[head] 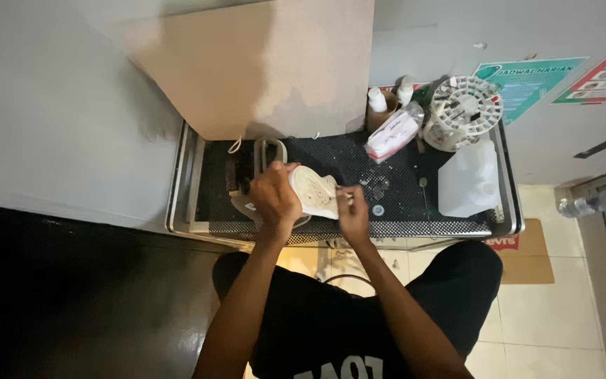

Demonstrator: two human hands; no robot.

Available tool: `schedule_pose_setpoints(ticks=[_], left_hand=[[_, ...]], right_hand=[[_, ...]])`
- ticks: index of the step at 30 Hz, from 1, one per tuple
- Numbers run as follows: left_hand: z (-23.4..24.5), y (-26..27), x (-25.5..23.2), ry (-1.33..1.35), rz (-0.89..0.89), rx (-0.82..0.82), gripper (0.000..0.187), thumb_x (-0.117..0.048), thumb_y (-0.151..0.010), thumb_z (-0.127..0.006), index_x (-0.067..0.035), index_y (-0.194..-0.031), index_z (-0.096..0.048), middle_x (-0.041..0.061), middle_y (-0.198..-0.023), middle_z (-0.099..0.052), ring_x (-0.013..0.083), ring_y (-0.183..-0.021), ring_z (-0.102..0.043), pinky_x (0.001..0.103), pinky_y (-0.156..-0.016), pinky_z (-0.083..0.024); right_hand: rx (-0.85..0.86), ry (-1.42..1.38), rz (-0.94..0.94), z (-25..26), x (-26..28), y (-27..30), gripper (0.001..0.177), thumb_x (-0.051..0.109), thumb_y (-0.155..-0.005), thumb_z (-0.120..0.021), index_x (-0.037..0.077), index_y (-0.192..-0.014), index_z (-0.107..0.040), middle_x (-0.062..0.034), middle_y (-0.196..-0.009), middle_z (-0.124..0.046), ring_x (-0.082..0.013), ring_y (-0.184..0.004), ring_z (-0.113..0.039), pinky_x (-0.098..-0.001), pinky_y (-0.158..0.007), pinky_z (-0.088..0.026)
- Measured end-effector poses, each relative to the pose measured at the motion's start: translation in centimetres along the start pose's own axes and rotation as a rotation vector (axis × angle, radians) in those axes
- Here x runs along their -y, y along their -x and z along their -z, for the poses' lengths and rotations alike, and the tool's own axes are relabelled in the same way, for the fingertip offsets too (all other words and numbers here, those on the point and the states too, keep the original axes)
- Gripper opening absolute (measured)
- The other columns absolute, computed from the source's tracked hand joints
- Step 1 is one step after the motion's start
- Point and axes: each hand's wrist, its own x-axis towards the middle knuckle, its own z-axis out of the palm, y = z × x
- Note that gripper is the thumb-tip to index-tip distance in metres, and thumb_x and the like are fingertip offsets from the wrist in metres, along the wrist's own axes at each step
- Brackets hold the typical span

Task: The person scrubs the sole of a white sneaker with a small brush, focusing on the textured tread area. They repeatedly rub the brush against the sole while holding the shoe steady on a metal workbench.

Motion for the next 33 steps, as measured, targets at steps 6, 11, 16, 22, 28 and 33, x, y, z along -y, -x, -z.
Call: schedule_pose_setpoints(ticks=[6, 11, 16, 22, 28, 33], left_hand=[[-0.7, 0.4, 0.8, -0.008, -0.023, 0.009, 0.049, -0.028, -0.105, -0.036, -0.011, -0.081, -0.075, 0.013, -0.073, -0.074, 0.0362, -0.074, -0.072, 0.041, -0.065, -0.055], [-0.3, -0.1, 0.6, -0.048, -0.044, 0.010, 0.049, -0.029, -0.104, -0.036, -0.013, -0.081, -0.075, 0.011, -0.073, -0.074, 0.0362, -0.072, -0.072, 0.042, -0.066, -0.053], [-0.2, 0.2, -0.4, 0.019, -0.030, 0.000, 0.050, -0.028, -0.104, -0.036, -0.011, -0.080, -0.076, 0.013, -0.074, -0.074, 0.0387, -0.074, -0.071, 0.042, -0.065, -0.053], [-0.7, 0.1, 1.0, -0.100, -0.084, 0.056, 0.055, -0.030, -0.103, -0.023, -0.015, -0.080, -0.071, 0.011, -0.064, -0.069, 0.0369, -0.064, -0.069, 0.041, -0.059, -0.053], [-0.4, -0.1, -1.1, -0.191, -0.139, 0.069, 0.057, -0.035, -0.102, -0.020, -0.007, -0.076, -0.063, 0.018, -0.058, -0.060, 0.0409, -0.060, -0.066, 0.042, -0.054, -0.050], [-0.2, -0.8, -1.8, -0.139, -0.102, 0.114, 0.052, -0.029, -0.100, -0.023, -0.010, -0.078, -0.067, 0.016, -0.061, -0.065, 0.0400, -0.063, -0.068, 0.043, -0.054, -0.050]], right_hand=[[0.160, 0.265, -0.258, 1.2, -4.4, -0.4, 0.034, 0.034, -0.108, -0.034, 0.005, -0.107, -0.052, -0.0327, -0.088, -0.065, -0.0508, -0.086, -0.065, -0.0591, -0.078, -0.045], [0.351, 0.366, -0.438, 1.9, -3.9, -3.4, 0.045, 0.029, -0.103, -0.034, 0.002, -0.138, -0.043, -0.0295, -0.135, -0.050, -0.0481, -0.127, -0.046, -0.0561, -0.105, -0.035], [0.356, 0.350, -0.339, 2.6, -2.7, -5.9, 0.025, 0.026, -0.102, -0.055, 0.006, -0.114, -0.063, -0.0165, -0.097, -0.065, -0.0283, -0.085, -0.062, -0.0400, -0.071, -0.048], [0.450, -0.373, 0.041, 0.6, 10.9, -3.3, 0.022, 0.015, -0.094, -0.060, 0.004, -0.113, -0.058, -0.0078, -0.089, -0.066, -0.0119, -0.074, -0.064, -0.0265, -0.067, -0.053], [0.349, 0.001, 0.566, -1.5, 11.2, -2.7, 0.015, 0.008, -0.106, -0.042, -0.002, -0.115, -0.049, -0.0120, -0.096, -0.048, -0.0274, -0.085, -0.049, -0.0437, -0.080, -0.043], [0.351, 0.004, 0.575, -1.6, 13.0, -2.9, 0.019, 0.016, -0.106, -0.043, 0.002, -0.113, -0.053, -0.0140, -0.095, -0.048, -0.0343, -0.087, -0.052, -0.0456, -0.081, -0.041]])
